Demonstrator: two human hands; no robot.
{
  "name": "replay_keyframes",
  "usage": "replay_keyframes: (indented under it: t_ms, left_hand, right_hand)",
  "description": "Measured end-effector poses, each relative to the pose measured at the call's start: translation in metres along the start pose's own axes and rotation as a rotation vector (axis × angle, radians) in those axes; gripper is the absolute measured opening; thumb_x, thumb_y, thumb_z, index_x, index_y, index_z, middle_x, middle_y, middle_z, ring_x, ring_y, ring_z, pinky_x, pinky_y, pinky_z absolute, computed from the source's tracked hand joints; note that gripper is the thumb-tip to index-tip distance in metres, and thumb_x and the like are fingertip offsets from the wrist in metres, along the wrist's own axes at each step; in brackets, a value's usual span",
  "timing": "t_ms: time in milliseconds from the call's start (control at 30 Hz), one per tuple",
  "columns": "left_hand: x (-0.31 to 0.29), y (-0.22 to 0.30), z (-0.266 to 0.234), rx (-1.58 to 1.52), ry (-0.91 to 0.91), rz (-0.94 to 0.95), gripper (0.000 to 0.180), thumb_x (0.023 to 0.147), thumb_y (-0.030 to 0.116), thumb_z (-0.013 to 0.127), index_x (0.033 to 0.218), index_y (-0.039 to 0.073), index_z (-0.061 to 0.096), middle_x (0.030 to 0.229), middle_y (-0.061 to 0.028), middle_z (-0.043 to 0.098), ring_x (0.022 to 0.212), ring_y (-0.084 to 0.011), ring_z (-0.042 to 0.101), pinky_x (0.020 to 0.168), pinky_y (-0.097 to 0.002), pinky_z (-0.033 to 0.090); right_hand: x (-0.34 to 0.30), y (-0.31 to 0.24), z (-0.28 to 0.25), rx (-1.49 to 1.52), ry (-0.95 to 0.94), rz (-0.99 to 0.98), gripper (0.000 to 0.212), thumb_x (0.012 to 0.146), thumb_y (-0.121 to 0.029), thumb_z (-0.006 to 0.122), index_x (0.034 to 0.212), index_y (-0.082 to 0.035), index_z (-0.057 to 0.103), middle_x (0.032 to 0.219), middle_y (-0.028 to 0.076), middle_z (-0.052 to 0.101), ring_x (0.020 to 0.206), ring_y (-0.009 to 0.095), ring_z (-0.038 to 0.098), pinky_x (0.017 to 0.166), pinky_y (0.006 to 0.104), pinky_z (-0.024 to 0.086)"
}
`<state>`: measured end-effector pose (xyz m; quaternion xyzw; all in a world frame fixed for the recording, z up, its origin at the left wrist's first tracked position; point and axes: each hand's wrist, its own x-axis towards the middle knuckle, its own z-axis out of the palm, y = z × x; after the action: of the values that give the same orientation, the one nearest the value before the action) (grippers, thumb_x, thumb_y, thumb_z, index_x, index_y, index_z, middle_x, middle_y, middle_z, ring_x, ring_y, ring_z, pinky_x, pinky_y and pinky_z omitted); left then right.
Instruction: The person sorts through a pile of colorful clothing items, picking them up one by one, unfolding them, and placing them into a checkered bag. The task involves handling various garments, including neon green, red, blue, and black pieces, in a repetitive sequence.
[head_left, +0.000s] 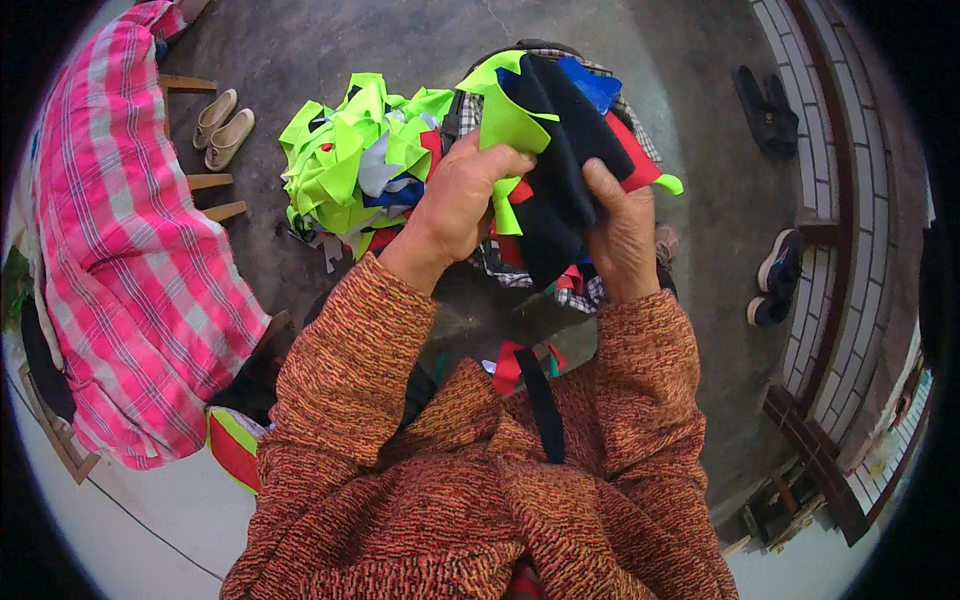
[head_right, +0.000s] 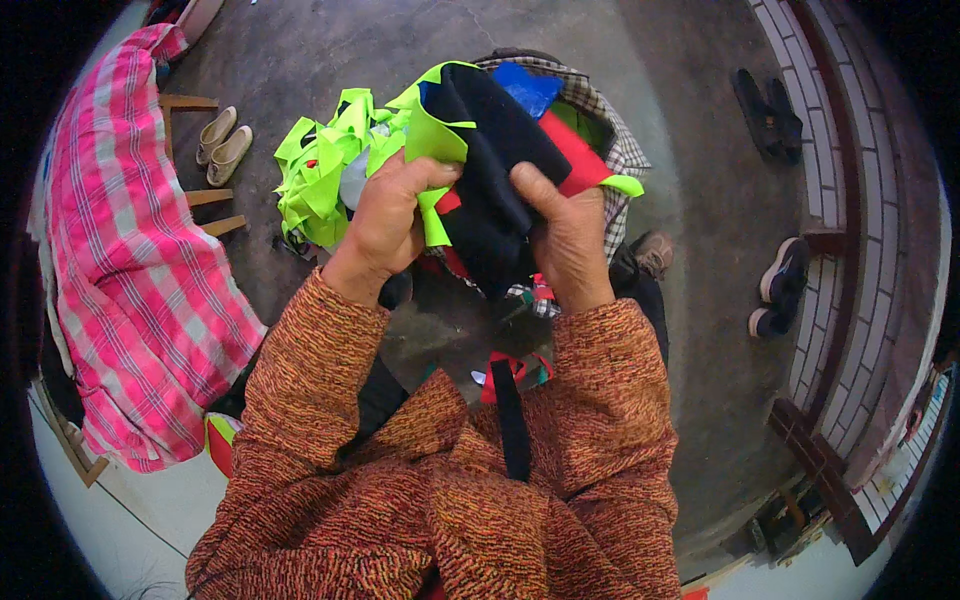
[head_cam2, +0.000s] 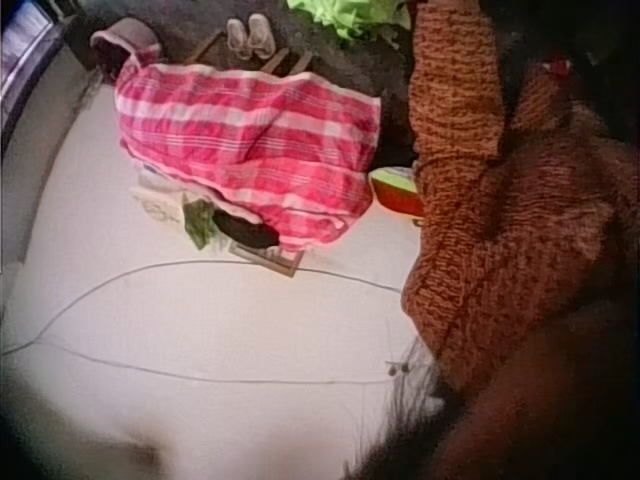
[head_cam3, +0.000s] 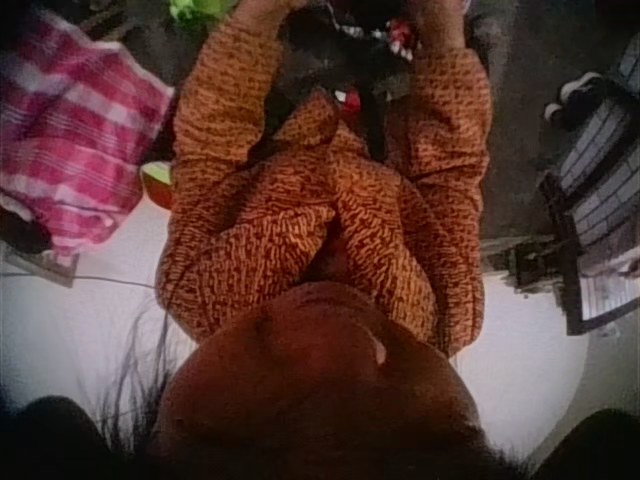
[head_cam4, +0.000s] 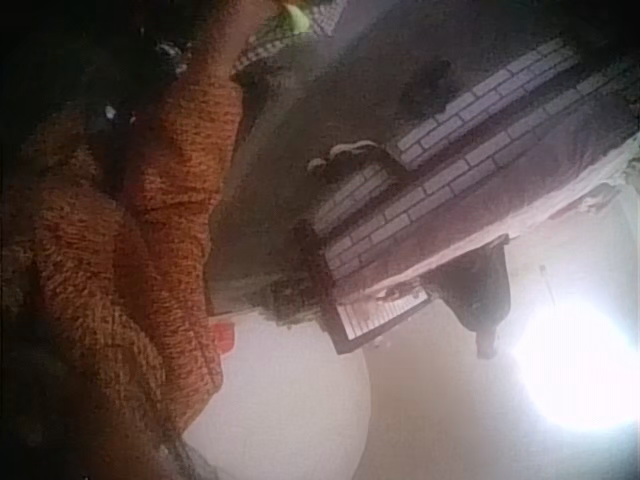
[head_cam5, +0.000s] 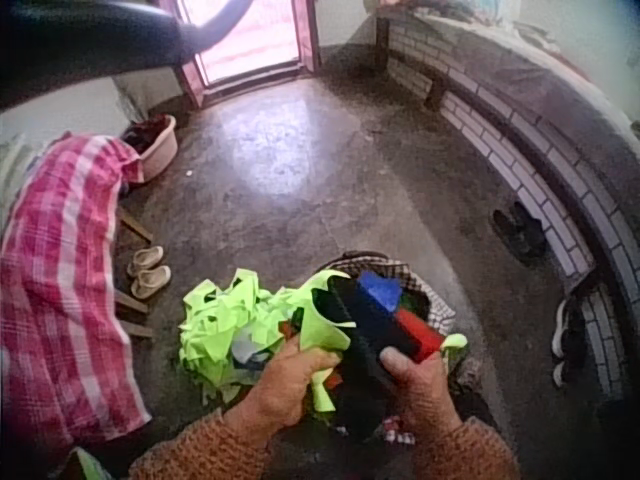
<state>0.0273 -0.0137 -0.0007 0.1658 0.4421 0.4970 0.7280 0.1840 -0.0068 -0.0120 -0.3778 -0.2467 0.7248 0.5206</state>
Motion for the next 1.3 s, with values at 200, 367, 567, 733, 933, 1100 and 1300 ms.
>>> replay_keyframes:
  t_ms: [200, 367, 567, 733, 933, 1100, 1300]
  left_hand:
    - [0.008, 0.002, -0.013, -0.227, 0.014, -0.125, 0.022, 0.081, 0.009, 0.050, 0.100, 0.000, 0.057, 0.089, -0.0093, 0.064, 0.078, -0.0212, 0.064, 0.075, -0.0348, 0.054]
    - [0.006, 0.005, -0.009, -0.198, 0.108, -0.104, 0.011, 0.078, 0.010, 0.054, 0.086, 0.004, 0.059, 0.078, -0.0040, 0.060, 0.068, -0.0151, 0.060, 0.063, -0.0299, 0.052]
    - [0.007, 0.020, -0.018, -0.181, 0.149, -0.081, 0.008, 0.078, 0.009, 0.057, 0.085, 0.005, 0.059, 0.074, -0.0028, 0.060, 0.065, -0.0142, 0.060, 0.061, -0.0275, 0.051]
    - [0.006, 0.022, -0.018, -0.157, 0.128, 0.007, 0.010, 0.079, 0.007, 0.057, 0.088, 0.003, 0.059, 0.077, -0.0039, 0.061, 0.068, -0.0151, 0.061, 0.063, -0.0270, 0.051]
    - [0.007, 0.026, -0.023, -0.231, 0.132, 0.012, 0.010, 0.079, 0.008, 0.057, 0.088, 0.003, 0.060, 0.077, -0.0033, 0.061, 0.068, -0.0152, 0.060, 0.062, -0.0277, 0.050]
    - [0.014, 0.025, -0.038, -0.164, 0.161, 0.086, 0.011, 0.077, 0.009, 0.060, 0.087, 0.004, 0.060, 0.076, -0.0019, 0.059, 0.068, -0.0135, 0.058, 0.062, -0.0256, 0.047]
    - [0.007, 0.016, -0.020, 0.247, 0.087, 0.279, 0.018, 0.075, 0.012, 0.060, 0.090, 0.001, 0.062, 0.086, -0.0039, 0.060, 0.083, -0.0175, 0.058, 0.075, -0.0282, 0.045]
  right_hand:
    - [0.008, -0.003, -0.014, 0.202, 0.219, 0.051, 0.034, 0.087, -0.020, 0.062, 0.114, 0.000, 0.055, 0.106, 0.010, 0.063, 0.092, 0.019, 0.063, 0.081, 0.0317, 0.052]
    - [0.006, -0.004, -0.012, 0.188, 0.287, 0.061, 0.031, 0.089, -0.022, 0.059, 0.112, -0.002, 0.055, 0.105, 0.012, 0.064, 0.093, 0.022, 0.063, 0.082, 0.0356, 0.053]
    - [0.015, -0.007, -0.027, 0.121, 0.348, 0.024, 0.028, 0.086, -0.019, 0.062, 0.106, -0.001, 0.059, 0.103, 0.010, 0.065, 0.091, 0.020, 0.064, 0.080, 0.0338, 0.053]
    - [0.016, -0.007, -0.033, 0.168, 0.355, -0.095, 0.023, 0.087, -0.016, 0.061, 0.105, -0.002, 0.061, 0.103, 0.009, 0.065, 0.095, 0.019, 0.062, 0.085, 0.0346, 0.050]
    - [0.023, -0.020, -0.048, 0.318, 0.357, -0.110, 0.026, 0.090, -0.018, 0.056, 0.108, -0.001, 0.058, 0.110, 0.011, 0.062, 0.101, 0.022, 0.060, 0.091, 0.0379, 0.047]
    - [0.023, -0.018, -0.040, 0.299, 0.352, -0.175, 0.025, 0.088, -0.017, 0.059, 0.107, -0.001, 0.058, 0.109, 0.010, 0.063, 0.098, 0.022, 0.061, 0.089, 0.0372, 0.049]
    - [0.007, -0.010, -0.022, -0.004, 0.346, -0.320, 0.025, 0.091, -0.011, 0.051, 0.111, 0.003, 0.058, 0.112, 0.013, 0.061, 0.102, 0.020, 0.059, 0.091, 0.0349, 0.047]
